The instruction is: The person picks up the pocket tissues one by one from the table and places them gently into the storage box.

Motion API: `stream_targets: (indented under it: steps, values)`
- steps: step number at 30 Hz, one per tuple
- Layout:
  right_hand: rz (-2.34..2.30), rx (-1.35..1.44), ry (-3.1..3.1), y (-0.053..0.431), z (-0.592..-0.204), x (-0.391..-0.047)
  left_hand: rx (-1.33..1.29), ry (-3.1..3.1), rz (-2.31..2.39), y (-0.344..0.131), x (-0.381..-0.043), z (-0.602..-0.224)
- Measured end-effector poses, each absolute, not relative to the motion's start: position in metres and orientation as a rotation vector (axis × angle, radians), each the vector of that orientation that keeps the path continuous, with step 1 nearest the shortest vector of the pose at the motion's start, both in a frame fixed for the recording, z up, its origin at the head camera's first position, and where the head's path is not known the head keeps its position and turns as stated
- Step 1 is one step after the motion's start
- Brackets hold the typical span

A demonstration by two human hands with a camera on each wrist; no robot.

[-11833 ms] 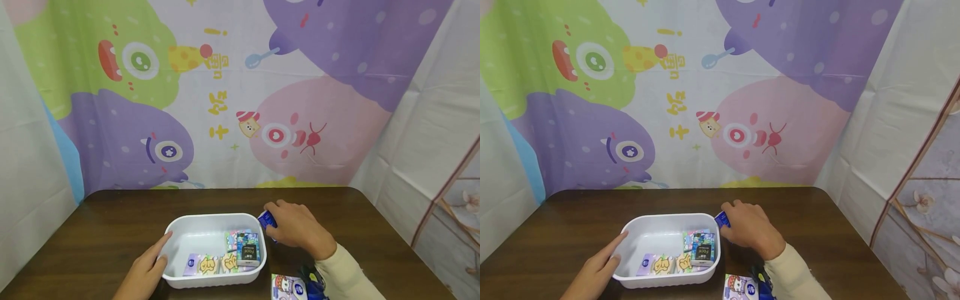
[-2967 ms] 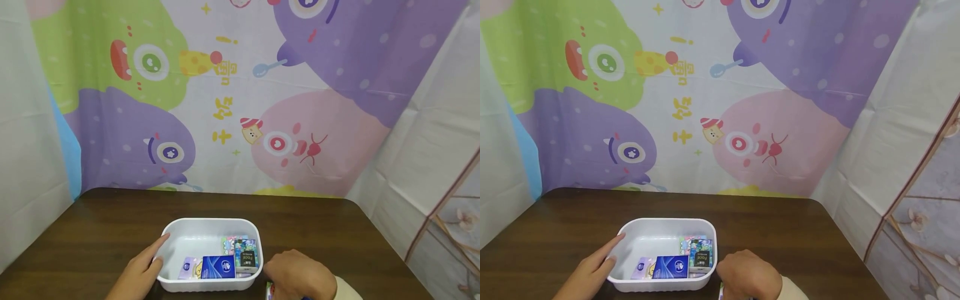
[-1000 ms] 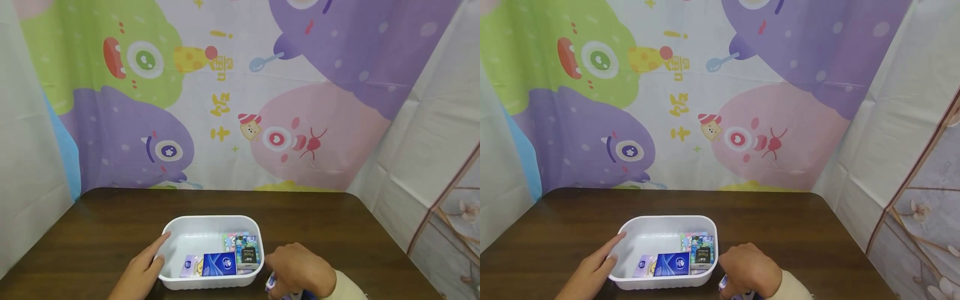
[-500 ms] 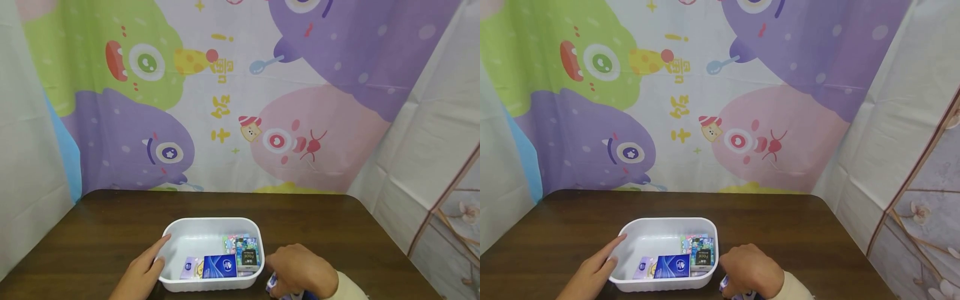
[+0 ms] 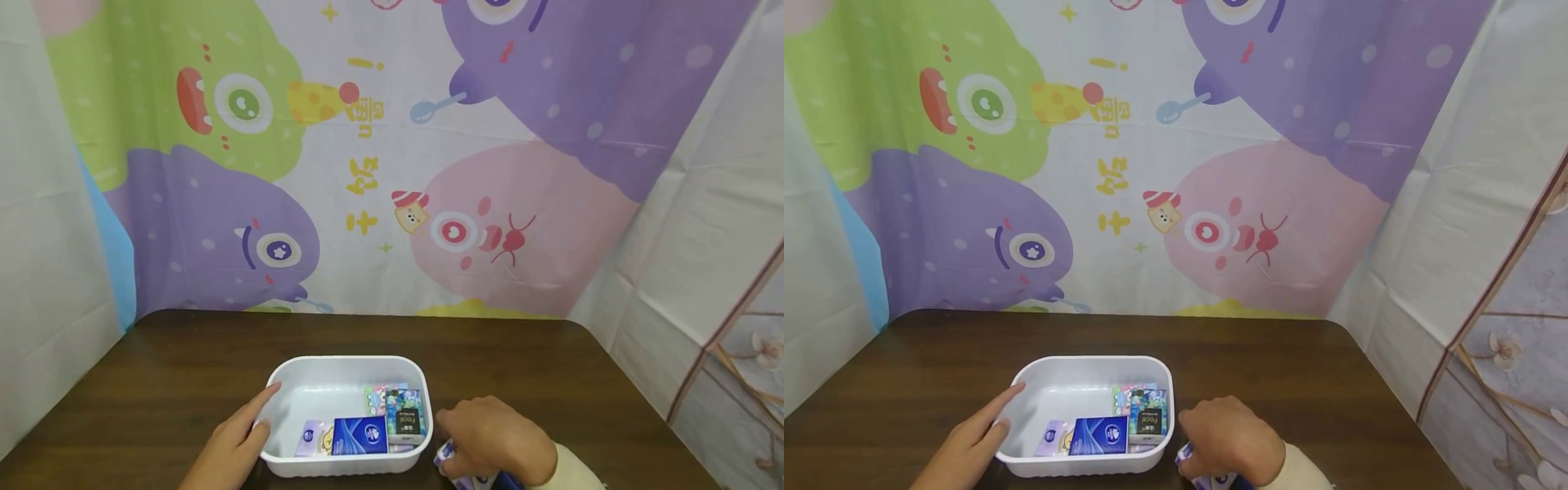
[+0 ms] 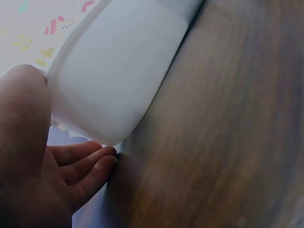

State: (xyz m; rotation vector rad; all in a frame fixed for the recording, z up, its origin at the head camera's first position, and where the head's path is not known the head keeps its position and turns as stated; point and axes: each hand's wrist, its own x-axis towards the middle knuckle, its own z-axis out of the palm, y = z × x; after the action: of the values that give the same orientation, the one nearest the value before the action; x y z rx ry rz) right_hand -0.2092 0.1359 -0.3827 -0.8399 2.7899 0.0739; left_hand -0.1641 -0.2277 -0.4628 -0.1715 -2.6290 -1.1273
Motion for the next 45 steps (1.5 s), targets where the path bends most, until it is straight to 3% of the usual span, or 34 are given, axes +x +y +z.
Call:
stream_targets:
  steps: [45]
  values:
    - [-0.003, -0.972, 2.94, 0.1453, -0.3776, -0.2185, -0.144, -2.637, -1.122, -0.2269, -0.1641, -0.462]
